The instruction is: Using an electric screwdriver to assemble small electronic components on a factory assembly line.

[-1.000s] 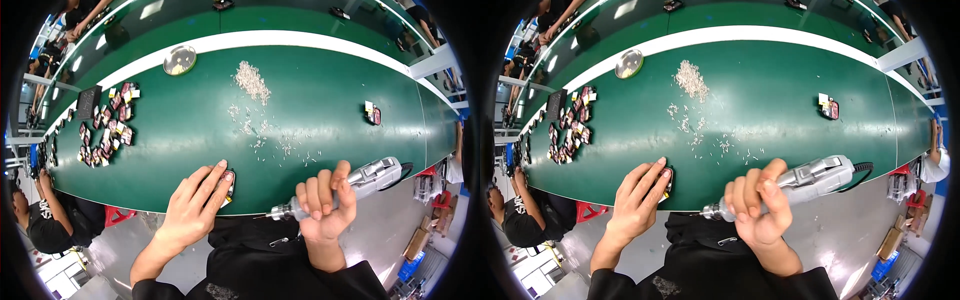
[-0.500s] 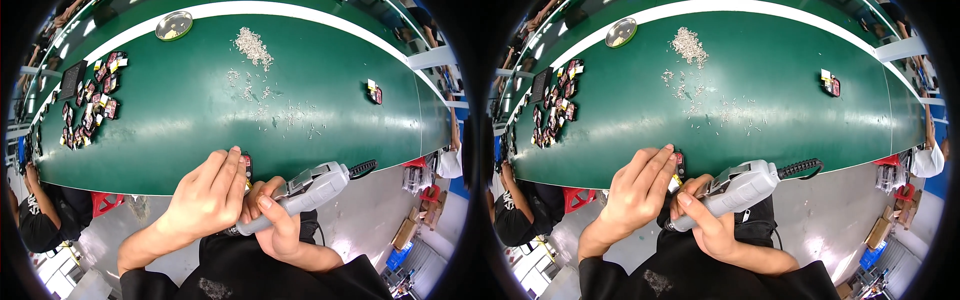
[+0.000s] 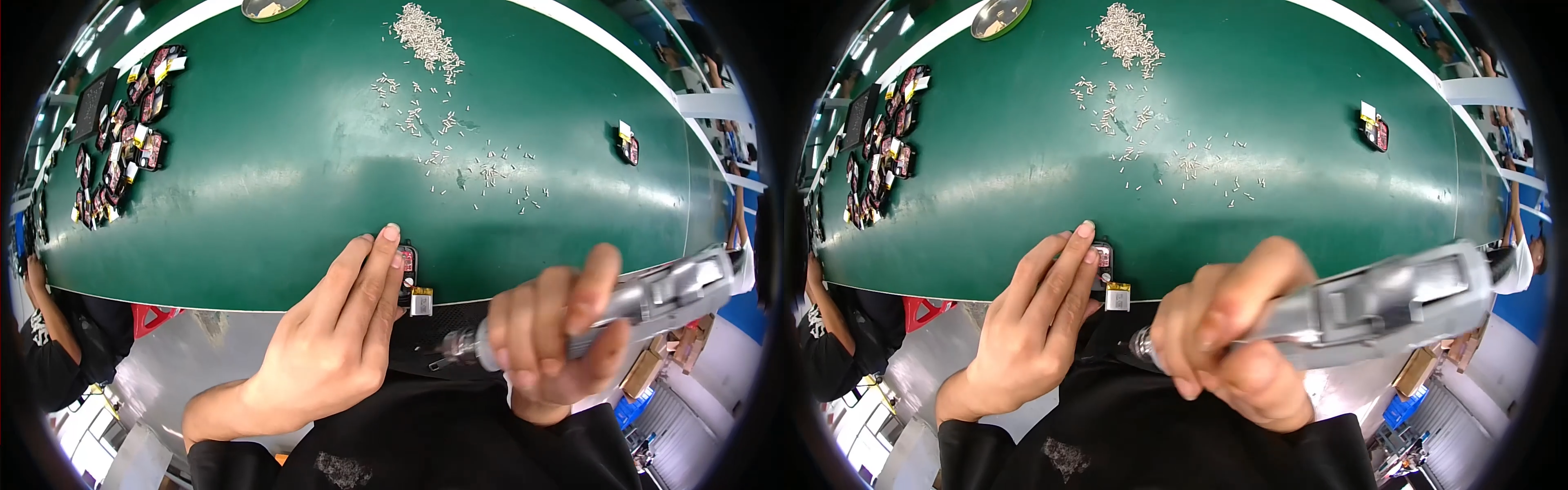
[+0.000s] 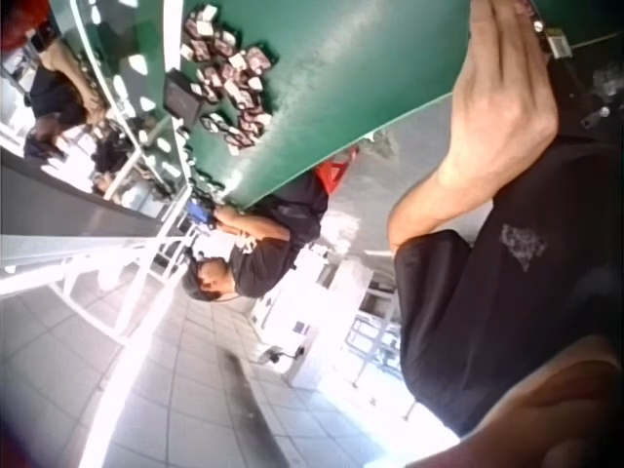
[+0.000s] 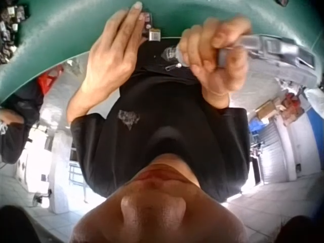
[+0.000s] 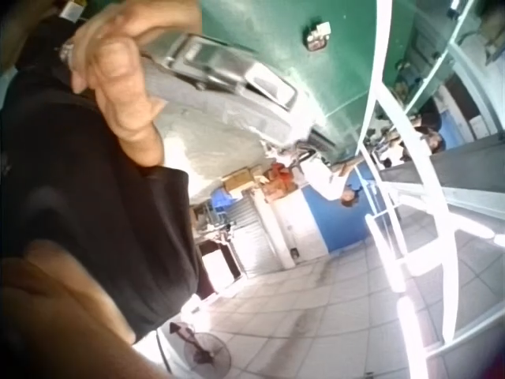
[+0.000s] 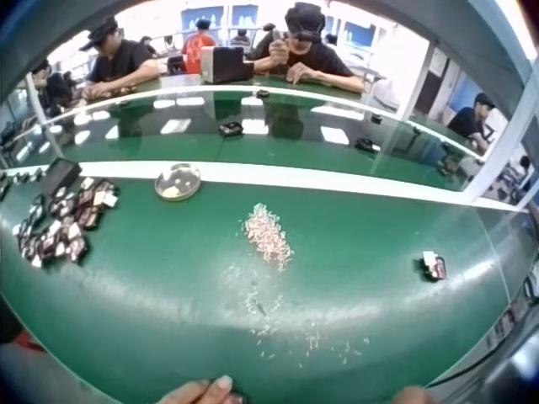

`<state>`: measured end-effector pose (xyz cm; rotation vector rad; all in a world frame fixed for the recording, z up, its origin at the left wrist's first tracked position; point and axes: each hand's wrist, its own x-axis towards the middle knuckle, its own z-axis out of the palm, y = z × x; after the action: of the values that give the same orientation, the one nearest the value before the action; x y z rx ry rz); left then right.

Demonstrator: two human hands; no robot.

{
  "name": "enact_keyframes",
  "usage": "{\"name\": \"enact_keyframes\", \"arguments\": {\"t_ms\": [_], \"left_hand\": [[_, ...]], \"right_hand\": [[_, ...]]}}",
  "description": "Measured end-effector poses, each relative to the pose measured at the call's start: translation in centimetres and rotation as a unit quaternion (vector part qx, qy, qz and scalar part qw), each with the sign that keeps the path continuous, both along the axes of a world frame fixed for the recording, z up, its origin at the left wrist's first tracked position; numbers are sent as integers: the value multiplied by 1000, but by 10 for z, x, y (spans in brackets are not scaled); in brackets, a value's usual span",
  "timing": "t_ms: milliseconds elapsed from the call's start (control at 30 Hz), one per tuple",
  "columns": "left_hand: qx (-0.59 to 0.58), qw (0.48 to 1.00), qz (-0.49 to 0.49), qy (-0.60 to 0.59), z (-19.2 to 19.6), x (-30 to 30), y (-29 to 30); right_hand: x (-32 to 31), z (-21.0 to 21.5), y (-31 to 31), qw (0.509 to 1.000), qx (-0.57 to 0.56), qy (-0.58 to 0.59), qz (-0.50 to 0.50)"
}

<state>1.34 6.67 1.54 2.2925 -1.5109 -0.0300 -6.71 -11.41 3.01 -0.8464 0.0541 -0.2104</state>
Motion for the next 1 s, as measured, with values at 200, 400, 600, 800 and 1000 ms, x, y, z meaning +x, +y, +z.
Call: {"name": "enact_keyframes", "arguments": {"t_ms": [200, 400, 600, 800, 1000], "left_hand": [[-15, 998, 1, -66, -6, -3, -2], [-39, 994, 16, -99, -12, -3, -5], [-56, 993, 22, -104, -17, -1, -2], [-82, 993, 24, -82, -18, 1, 0], [-51, 996, -10, -77, -6, 4, 4]], "right_hand": [[42, 13, -26, 992, -78, -95, 12], [53, 0, -22, 992, -83, -92, 22], [59, -4, -20, 991, -105, -73, 28], [61, -2, -14, 982, -157, -89, 56], [70, 7, -10, 950, -280, -106, 85]]}}
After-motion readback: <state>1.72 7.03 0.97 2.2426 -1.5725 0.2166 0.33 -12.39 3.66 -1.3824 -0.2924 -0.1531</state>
